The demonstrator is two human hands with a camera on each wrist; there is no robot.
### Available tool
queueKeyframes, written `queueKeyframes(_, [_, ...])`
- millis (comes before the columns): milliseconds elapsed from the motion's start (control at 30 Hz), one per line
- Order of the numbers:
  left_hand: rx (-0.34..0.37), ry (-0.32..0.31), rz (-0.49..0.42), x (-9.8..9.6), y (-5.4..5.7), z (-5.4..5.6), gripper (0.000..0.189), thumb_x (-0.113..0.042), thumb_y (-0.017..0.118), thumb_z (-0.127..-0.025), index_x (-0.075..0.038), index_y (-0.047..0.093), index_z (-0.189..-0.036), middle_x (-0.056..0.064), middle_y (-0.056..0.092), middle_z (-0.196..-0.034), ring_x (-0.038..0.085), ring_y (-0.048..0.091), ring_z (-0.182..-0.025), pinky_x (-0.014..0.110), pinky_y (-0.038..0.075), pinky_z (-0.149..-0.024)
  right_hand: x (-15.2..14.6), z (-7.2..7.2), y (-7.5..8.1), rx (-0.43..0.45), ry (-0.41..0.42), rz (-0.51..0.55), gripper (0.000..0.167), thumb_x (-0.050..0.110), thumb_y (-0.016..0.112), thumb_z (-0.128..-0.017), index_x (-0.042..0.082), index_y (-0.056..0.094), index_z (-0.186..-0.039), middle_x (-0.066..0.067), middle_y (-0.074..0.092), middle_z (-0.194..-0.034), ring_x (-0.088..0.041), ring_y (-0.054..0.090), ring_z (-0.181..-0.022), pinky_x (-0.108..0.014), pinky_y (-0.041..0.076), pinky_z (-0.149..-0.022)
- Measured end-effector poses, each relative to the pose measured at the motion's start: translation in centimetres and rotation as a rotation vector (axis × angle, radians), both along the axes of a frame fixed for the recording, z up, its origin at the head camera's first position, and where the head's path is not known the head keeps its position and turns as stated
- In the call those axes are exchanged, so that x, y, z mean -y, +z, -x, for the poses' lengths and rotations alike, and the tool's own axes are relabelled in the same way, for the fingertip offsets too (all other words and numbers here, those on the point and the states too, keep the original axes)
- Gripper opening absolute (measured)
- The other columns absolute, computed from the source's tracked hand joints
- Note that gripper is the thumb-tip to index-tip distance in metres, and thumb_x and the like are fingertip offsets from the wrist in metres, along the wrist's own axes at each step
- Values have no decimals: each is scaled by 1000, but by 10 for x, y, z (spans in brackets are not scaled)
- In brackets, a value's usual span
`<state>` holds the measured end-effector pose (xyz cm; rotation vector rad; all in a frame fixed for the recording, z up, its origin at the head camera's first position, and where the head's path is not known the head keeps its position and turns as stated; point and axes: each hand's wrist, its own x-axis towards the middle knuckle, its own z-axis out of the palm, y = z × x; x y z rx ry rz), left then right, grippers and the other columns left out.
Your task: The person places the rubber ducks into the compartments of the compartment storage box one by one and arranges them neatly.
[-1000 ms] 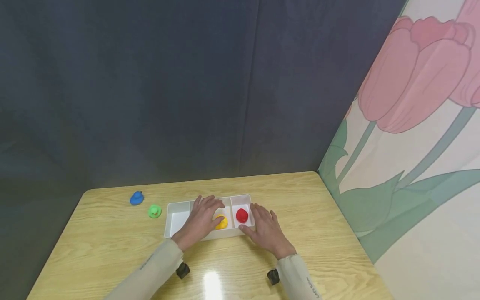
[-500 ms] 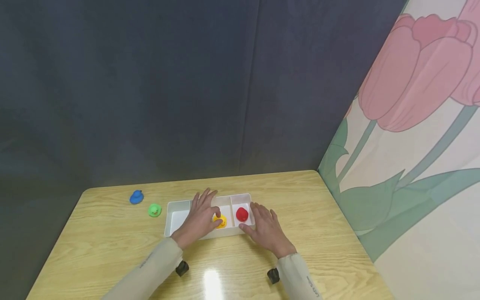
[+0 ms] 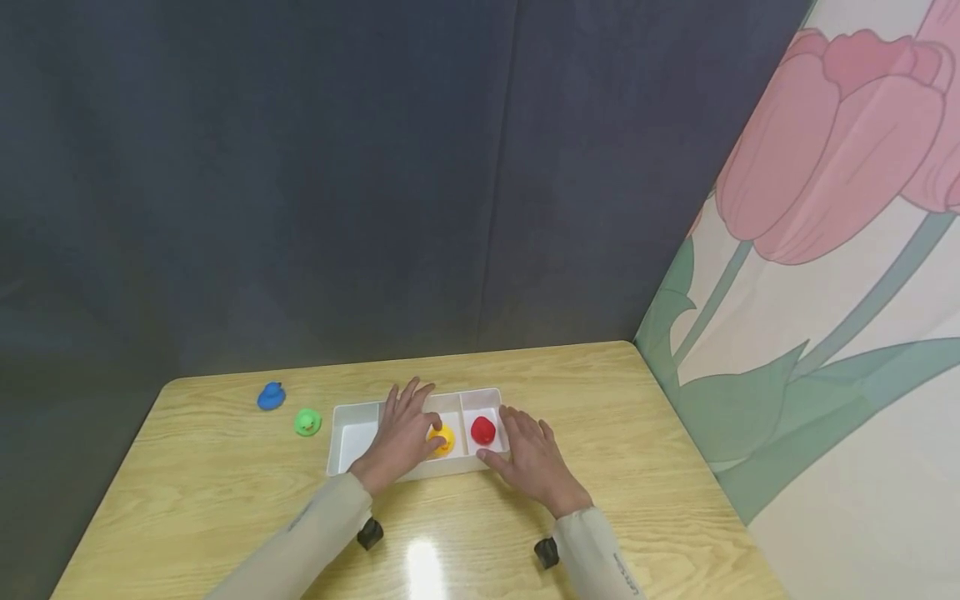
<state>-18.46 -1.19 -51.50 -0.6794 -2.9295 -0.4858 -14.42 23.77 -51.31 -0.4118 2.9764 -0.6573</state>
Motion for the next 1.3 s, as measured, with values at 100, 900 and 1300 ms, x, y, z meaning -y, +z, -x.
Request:
queueKeyframes(100, [6, 5, 7, -1, -1, 2, 17, -31, 89, -88, -17, 85, -97, 17, 52, -161, 45, 32, -159, 72, 23, -129, 1, -1, 1, -10, 0, 1, 85, 54, 68, -100, 2, 41, -161, -22, 49, -163, -46, 45, -152, -74, 30, -125])
queueKeyframes(900, [1, 8, -33, 4, -2, 1, 25, -35, 86, -90, -14, 81, -102, 18, 49, -162, 45, 35, -157, 73, 25, -127, 3, 1, 0, -4, 6, -14, 86, 54, 68, -100, 1, 40, -161, -23, 50, -163, -46, 45, -151, -72, 30, -125])
queueKeyframes(1300, [-96, 74, -160, 38, 25, -8, 34, -32, 77, -99, -14, 72, -127, 15, 51, -161, 39, 45, -152, 72, 26, -128, 2, 0, 3, 24, -5, -18, 85, 52, 67, -102, 0, 38, -162, -22, 48, -165, -46, 44, -152, -72, 27, -127])
